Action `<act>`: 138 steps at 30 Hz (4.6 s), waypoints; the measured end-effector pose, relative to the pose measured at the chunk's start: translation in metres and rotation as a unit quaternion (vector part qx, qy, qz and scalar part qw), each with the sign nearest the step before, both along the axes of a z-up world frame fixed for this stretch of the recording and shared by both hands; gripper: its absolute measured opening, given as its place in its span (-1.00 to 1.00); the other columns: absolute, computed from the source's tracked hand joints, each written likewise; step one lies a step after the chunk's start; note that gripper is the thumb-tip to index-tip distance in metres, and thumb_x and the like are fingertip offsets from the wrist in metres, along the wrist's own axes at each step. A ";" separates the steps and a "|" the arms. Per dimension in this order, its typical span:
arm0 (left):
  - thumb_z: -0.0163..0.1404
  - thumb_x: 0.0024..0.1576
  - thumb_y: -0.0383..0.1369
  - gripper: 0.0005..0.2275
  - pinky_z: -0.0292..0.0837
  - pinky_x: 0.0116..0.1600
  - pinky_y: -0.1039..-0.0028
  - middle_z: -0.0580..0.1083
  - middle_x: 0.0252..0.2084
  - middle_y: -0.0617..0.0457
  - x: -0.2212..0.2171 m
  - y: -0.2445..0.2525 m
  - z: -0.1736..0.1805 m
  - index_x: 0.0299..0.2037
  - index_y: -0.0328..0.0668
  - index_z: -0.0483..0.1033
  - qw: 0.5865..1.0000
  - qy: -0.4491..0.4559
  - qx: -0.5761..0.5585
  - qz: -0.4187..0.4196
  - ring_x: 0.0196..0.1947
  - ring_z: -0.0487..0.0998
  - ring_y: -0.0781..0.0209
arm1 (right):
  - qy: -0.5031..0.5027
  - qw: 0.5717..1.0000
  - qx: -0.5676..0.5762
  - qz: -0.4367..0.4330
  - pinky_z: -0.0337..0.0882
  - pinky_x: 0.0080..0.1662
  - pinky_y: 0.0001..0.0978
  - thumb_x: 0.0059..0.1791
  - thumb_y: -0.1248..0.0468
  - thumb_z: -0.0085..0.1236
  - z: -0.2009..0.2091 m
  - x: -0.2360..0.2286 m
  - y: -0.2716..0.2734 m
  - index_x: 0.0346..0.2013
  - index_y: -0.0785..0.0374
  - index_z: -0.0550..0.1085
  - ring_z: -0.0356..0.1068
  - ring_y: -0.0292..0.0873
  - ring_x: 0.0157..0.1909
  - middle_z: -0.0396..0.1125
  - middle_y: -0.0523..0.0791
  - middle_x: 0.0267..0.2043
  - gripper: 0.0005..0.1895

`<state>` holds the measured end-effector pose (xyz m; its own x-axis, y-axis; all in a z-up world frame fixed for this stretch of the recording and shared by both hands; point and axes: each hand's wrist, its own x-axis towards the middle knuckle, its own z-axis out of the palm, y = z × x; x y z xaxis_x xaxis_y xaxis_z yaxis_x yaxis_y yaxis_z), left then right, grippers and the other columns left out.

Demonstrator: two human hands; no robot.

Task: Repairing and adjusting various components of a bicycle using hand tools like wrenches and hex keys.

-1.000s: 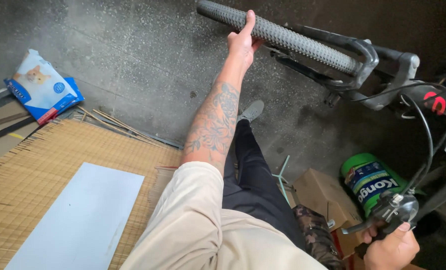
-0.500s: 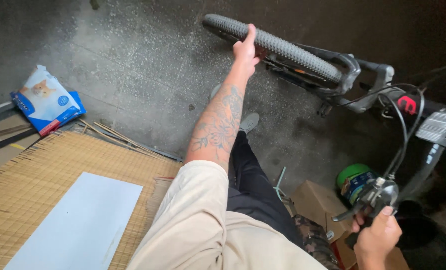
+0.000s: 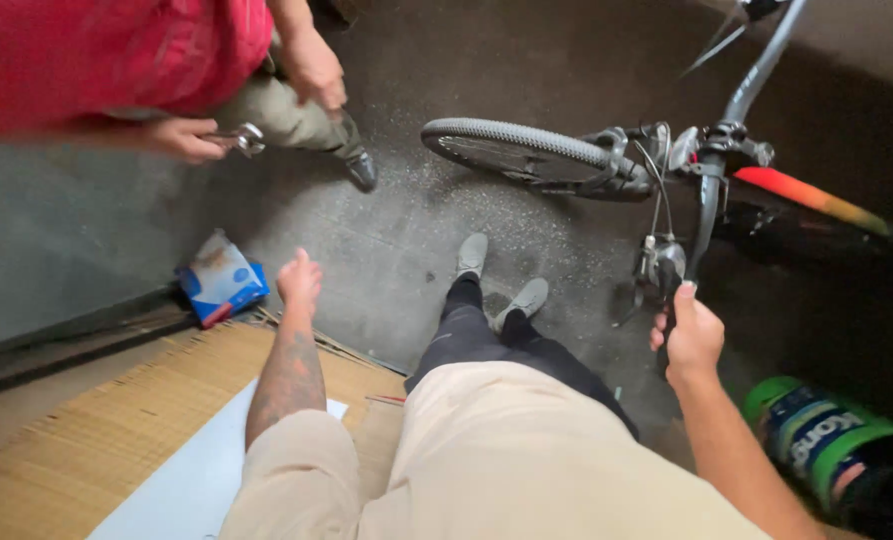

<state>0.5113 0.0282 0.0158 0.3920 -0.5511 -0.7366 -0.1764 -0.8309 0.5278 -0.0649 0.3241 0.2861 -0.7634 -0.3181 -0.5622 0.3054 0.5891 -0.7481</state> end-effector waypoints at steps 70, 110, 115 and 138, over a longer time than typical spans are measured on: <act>0.13 0.23 -0.09 -0.61 0.54 0.08 0.22 0.60 0.00 -0.05 -0.195 0.113 0.178 0.21 0.02 0.52 0.807 -0.085 0.089 -0.578 0.01 0.63 0.02 | -0.077 0.996 -0.050 -0.014 0.23 -0.73 -0.39 0.13 -0.20 -0.05 -0.015 0.019 -0.039 -0.49 0.22 0.38 0.20 -0.24 -0.78 0.18 -0.08 -0.68 -0.42; 0.19 0.16 -0.40 -0.60 0.06 0.54 -0.24 0.50 0.25 0.24 -0.258 0.080 0.231 0.19 0.27 0.51 0.776 0.620 -0.069 -0.095 0.39 0.40 -0.06 | -0.149 0.977 -0.110 0.107 0.57 -0.56 -0.13 0.20 -0.02 -0.06 -0.014 0.012 -0.041 -0.35 0.27 0.37 0.51 0.03 -0.59 0.42 0.12 -0.49 -0.56; 0.16 0.19 -0.41 -0.61 0.01 0.54 -0.30 0.48 0.27 0.21 -0.267 0.077 0.246 0.22 0.23 0.48 0.772 0.623 -0.079 -0.094 0.40 0.37 -0.13 | -0.161 0.974 -0.122 0.098 0.61 -0.53 -0.10 0.19 0.01 -0.02 -0.015 0.005 -0.046 -0.26 0.29 0.36 0.53 0.05 -0.56 0.44 0.14 -0.47 -0.62; 0.17 0.15 -0.09 -0.66 0.55 0.07 0.32 0.66 -0.21 0.13 -0.388 0.189 0.190 0.07 0.03 0.59 0.714 0.261 0.027 -0.650 -0.10 0.68 0.21 | -0.033 0.947 0.017 0.319 0.33 -0.34 -0.32 0.05 -0.18 0.30 -0.085 -0.018 -0.018 -0.53 0.07 0.52 0.29 -0.33 -0.46 0.31 -0.21 -0.60 -0.53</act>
<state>0.1230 0.2173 0.2059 -0.7591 -0.1647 -0.6298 -0.6080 -0.1663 0.7763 -0.0830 0.3057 0.2015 -0.3850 -0.6828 -0.6209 -0.0749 0.6936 -0.7164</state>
